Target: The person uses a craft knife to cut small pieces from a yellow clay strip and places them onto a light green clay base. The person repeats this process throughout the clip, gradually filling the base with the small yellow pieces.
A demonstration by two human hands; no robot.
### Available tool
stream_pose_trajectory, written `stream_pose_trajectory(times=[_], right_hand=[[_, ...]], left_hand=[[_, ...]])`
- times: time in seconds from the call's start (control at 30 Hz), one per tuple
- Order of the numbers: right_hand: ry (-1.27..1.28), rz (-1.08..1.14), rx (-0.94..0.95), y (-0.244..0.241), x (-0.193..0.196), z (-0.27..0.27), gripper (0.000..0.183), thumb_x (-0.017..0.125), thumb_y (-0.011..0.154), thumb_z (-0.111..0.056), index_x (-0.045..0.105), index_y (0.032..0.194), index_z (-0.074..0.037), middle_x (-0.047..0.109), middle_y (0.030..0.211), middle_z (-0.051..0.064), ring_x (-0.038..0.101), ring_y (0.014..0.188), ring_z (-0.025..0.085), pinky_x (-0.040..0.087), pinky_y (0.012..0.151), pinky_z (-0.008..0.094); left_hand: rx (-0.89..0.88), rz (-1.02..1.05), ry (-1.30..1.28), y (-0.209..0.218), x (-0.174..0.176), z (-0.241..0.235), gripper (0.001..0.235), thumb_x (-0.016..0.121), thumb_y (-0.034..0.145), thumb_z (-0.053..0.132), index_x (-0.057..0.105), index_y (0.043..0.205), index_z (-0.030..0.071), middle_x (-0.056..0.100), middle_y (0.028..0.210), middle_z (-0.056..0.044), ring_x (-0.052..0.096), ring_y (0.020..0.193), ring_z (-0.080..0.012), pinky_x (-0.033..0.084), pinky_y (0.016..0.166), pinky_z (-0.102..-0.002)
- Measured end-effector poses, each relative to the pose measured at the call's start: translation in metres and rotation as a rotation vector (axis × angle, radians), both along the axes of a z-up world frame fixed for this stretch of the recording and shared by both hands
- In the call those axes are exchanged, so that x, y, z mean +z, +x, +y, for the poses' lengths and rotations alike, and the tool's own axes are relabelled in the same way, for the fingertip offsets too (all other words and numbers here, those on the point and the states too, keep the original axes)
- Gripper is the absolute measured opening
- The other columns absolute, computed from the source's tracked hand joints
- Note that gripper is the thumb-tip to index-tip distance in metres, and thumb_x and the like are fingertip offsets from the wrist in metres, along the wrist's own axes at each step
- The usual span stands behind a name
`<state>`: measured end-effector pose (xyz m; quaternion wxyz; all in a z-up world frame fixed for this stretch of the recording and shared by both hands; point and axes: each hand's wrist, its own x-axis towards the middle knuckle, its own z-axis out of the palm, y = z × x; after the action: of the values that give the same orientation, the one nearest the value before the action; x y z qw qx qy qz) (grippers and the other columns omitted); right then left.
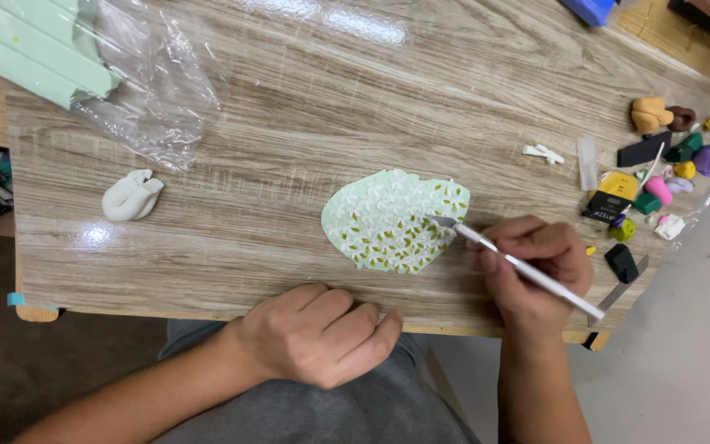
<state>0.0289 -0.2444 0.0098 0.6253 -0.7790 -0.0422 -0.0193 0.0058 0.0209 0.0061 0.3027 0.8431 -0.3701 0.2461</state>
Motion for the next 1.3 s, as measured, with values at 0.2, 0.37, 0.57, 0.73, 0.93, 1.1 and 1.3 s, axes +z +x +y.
stream_pose_trajectory(times=[0.2,0.37,0.57,0.73,0.93,1.1,1.3], right_hand=[[-0.153,-0.192,0.148,-0.009,-0.006,0.005,0.023,0.070,0.084,0.004,0.049,0.088,-0.006,0.064,0.082,0.021,0.066,0.068,0.027,0.055,0.065,0.033],[-0.208,-0.226,0.174,-0.009,-0.003,0.007,0.025,0.071,0.083,0.010,0.051,0.089,-0.004,0.062,0.083,0.020,0.066,0.066,0.029,0.054,0.062,0.034],[-0.289,-0.217,0.148,-0.011,-0.002,0.009,0.026,0.074,0.083,0.009,0.052,0.089,-0.003,0.064,0.084,0.021,0.068,0.070,0.031,0.055,0.065,0.035],[-0.314,-0.223,0.144,-0.011,-0.001,0.010,0.026,0.074,0.083,0.009,0.051,0.088,-0.003,0.064,0.083,0.021,0.069,0.070,0.030,0.055,0.064,0.034],[-0.301,-0.220,0.140,-0.012,-0.003,0.008,0.028,0.075,0.082,0.010,0.052,0.087,-0.003,0.064,0.084,0.020,0.070,0.071,0.031,0.055,0.065,0.034],[-0.297,-0.208,0.165,-0.011,0.000,0.011,0.026,0.073,0.084,0.010,0.051,0.088,-0.003,0.065,0.086,0.022,0.071,0.075,0.031,0.056,0.066,0.035],[-0.338,-0.272,0.186,-0.009,0.001,0.015,0.024,0.073,0.084,0.009,0.051,0.083,-0.001,0.063,0.082,0.021,0.067,0.070,0.032,0.054,0.064,0.036]], left_hand=[[-0.020,0.013,0.018,0.000,-0.001,0.000,0.006,0.063,0.103,0.019,0.069,0.101,0.018,0.054,0.074,0.008,0.044,0.057,-0.0094,0.036,0.051,-0.023],[-0.024,0.009,0.000,0.000,-0.001,-0.001,0.006,0.065,0.103,0.019,0.070,0.100,0.018,0.055,0.075,0.007,0.044,0.058,-0.0096,0.037,0.052,-0.023],[-0.021,0.017,-0.005,0.000,-0.001,-0.001,0.005,0.065,0.102,0.018,0.070,0.100,0.017,0.057,0.076,0.007,0.045,0.058,-0.0098,0.037,0.051,-0.023],[-0.016,0.016,0.002,0.000,0.000,-0.001,0.006,0.064,0.102,0.019,0.069,0.100,0.018,0.057,0.077,0.007,0.046,0.058,-0.0093,0.037,0.052,-0.023],[-0.014,0.009,0.008,0.001,0.000,-0.001,0.006,0.064,0.102,0.019,0.069,0.099,0.018,0.059,0.079,0.007,0.046,0.058,-0.0089,0.038,0.052,-0.022],[-0.007,0.008,0.006,0.001,0.000,-0.001,0.006,0.065,0.102,0.020,0.069,0.099,0.018,0.060,0.081,0.007,0.048,0.059,-0.0084,0.039,0.053,-0.021],[-0.007,0.001,0.015,0.001,0.001,-0.001,0.005,0.066,0.103,0.020,0.069,0.098,0.019,0.058,0.080,0.007,0.047,0.059,-0.0084,0.039,0.053,-0.021]])
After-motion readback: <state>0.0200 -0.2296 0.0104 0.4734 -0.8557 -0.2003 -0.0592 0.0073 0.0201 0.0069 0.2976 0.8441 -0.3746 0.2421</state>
